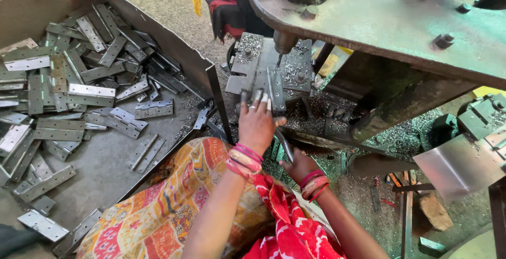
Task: The person operates a drill press to process metal plates. They pick up plates from a bin, place them under the drill, activate the machine, and then remove the processed plates.
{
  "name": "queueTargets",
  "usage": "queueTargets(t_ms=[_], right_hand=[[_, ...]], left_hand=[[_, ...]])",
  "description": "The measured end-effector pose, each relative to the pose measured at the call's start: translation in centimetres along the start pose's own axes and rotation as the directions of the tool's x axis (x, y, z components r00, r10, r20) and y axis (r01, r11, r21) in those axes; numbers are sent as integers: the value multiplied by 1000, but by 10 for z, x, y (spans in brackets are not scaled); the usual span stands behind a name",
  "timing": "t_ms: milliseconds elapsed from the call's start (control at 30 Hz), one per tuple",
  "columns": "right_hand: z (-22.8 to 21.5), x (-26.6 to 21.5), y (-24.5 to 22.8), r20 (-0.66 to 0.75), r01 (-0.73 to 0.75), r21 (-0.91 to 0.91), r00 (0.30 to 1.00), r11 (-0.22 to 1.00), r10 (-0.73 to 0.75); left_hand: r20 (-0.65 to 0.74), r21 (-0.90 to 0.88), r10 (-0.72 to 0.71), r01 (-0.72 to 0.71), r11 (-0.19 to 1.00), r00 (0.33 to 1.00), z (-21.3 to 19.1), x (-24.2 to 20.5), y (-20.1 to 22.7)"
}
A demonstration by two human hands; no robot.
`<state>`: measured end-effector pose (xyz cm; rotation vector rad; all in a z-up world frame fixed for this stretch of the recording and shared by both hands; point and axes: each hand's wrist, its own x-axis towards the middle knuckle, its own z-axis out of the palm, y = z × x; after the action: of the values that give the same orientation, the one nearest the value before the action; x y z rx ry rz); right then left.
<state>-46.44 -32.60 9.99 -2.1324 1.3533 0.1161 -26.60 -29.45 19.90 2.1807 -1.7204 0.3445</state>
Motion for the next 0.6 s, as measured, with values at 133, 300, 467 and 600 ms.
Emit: queueTargets(t_ms=[133,300,467,600], right_hand=[[12,10,11,-44,69,-24,997,997,-70],[15,17,19,-99,109,-20,989,994,-110],[19,17,22,-34,103,44,994,994,-102],[19,15,22,-65,114,26,992,993,-112]], left_hand=[[-193,128,-9,34,991,981,5,-7,-2],[-345,64,180,-168,984,921,-2,10,-17],[-399,-319,32,-171,932,916,-27,24,-17],[-509,75,182,-167,983,841,-26,51,-15]])
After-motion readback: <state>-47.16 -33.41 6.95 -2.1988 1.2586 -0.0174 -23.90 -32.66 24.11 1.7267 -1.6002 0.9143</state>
